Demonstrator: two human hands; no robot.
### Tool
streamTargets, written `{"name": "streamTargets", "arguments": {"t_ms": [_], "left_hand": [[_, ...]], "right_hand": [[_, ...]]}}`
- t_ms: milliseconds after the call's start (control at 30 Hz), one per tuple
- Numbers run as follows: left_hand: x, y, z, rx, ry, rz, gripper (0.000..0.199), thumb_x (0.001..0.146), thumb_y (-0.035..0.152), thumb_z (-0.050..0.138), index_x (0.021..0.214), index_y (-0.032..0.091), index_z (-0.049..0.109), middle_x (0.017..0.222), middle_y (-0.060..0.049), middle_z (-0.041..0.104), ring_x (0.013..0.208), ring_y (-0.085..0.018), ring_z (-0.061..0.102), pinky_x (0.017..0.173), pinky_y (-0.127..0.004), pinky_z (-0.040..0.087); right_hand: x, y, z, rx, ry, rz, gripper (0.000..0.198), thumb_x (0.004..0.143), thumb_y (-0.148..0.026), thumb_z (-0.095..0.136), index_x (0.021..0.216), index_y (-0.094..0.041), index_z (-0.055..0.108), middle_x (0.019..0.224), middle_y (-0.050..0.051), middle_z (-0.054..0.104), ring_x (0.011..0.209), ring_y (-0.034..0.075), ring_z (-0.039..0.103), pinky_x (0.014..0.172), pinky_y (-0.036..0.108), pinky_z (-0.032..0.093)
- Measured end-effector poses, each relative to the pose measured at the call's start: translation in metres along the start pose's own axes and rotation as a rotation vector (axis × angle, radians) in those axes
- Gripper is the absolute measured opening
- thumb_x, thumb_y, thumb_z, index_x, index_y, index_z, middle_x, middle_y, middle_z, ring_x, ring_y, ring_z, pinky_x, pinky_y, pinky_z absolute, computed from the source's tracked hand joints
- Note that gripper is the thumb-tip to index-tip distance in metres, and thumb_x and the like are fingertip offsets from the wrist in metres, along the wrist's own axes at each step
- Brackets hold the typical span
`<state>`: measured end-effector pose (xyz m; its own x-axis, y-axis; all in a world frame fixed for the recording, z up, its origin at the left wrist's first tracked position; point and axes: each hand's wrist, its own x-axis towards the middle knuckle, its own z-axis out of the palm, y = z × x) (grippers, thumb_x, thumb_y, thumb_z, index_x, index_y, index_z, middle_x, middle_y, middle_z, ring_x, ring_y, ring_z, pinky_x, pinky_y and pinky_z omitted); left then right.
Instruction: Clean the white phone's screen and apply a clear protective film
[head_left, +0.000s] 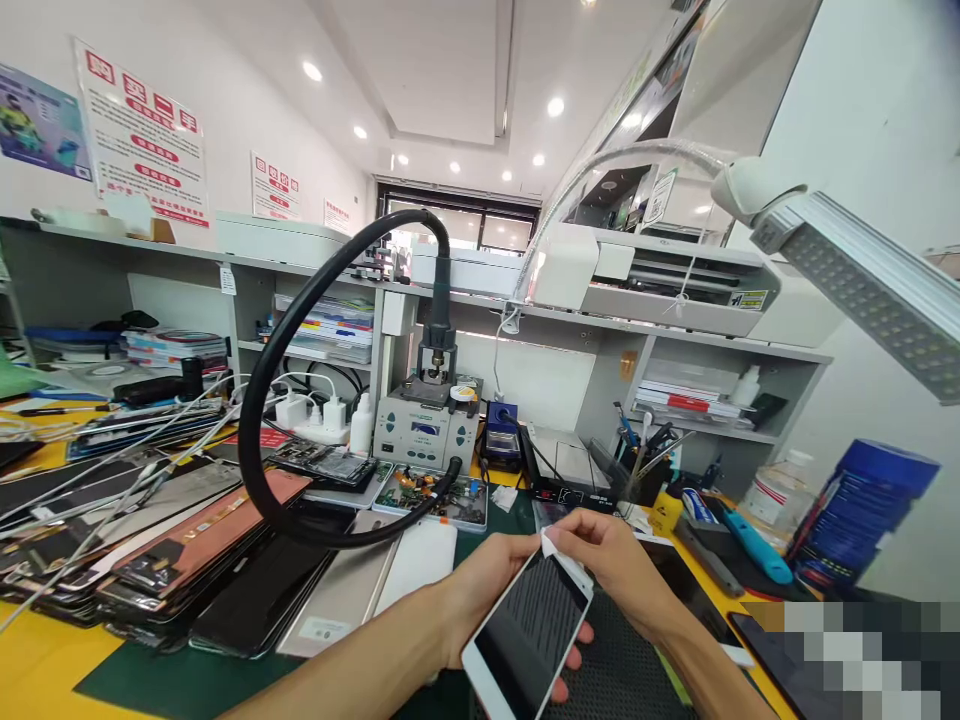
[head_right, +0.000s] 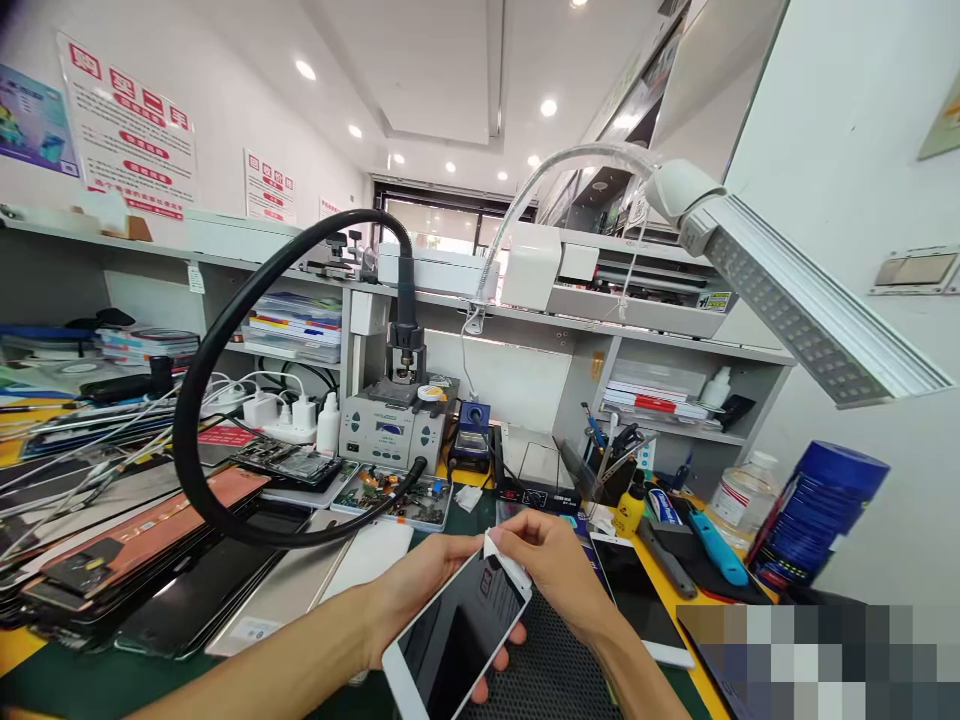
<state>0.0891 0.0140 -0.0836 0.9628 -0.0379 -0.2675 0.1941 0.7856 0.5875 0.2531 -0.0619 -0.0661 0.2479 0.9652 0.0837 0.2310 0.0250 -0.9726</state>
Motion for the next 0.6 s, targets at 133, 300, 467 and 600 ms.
{"name": "streamTargets", "arguments": {"t_ms": [133, 300, 467, 600], "left_hand": [[-0.004, 0.004, 0.002, -0.024, 0.049, 0.092, 0.058, 0.090, 0.054, 0.039, 0.106, 0.005, 0.065, 0.087, -0.017, 0.066, 0.068, -0.025, 0.066, 0.058, -0.039, 0.058], [-0.012, 0.010, 0.007, -0.018, 0.124, 0.207, 0.052, 0.090, 0.053, 0.039, 0.099, 0.009, 0.067, 0.084, -0.014, 0.066, 0.068, -0.025, 0.066, 0.059, -0.037, 0.057], [-0.011, 0.012, 0.005, -0.024, 0.148, 0.241, 0.052, 0.089, 0.053, 0.041, 0.095, 0.009, 0.067, 0.086, -0.013, 0.067, 0.065, -0.025, 0.065, 0.059, -0.038, 0.056], [-0.010, 0.013, 0.001, -0.021, 0.164, 0.272, 0.054, 0.090, 0.053, 0.038, 0.096, 0.008, 0.067, 0.086, -0.015, 0.068, 0.066, -0.027, 0.067, 0.059, -0.038, 0.056]], "right_hand": [[0.002, 0.003, -0.006, 0.003, -0.006, 0.014, 0.033, 0.077, -0.046, 0.077, 0.073, -0.015, 0.068, 0.060, -0.003, 0.058, 0.055, 0.009, 0.041, 0.052, 0.023, 0.028], [0.002, 0.005, -0.011, 0.082, -0.039, 0.052, 0.033, 0.076, -0.046, 0.078, 0.073, -0.016, 0.064, 0.060, -0.003, 0.057, 0.052, 0.009, 0.042, 0.049, 0.023, 0.033], [0.001, 0.003, -0.006, 0.150, -0.049, 0.081, 0.035, 0.076, -0.048, 0.076, 0.078, -0.017, 0.061, 0.062, 0.001, 0.065, 0.054, 0.012, 0.052, 0.048, 0.023, 0.037], [0.000, 0.002, 0.000, 0.150, -0.010, 0.064, 0.034, 0.079, -0.047, 0.075, 0.079, -0.016, 0.060, 0.063, 0.002, 0.067, 0.053, 0.011, 0.053, 0.048, 0.022, 0.039]]}}
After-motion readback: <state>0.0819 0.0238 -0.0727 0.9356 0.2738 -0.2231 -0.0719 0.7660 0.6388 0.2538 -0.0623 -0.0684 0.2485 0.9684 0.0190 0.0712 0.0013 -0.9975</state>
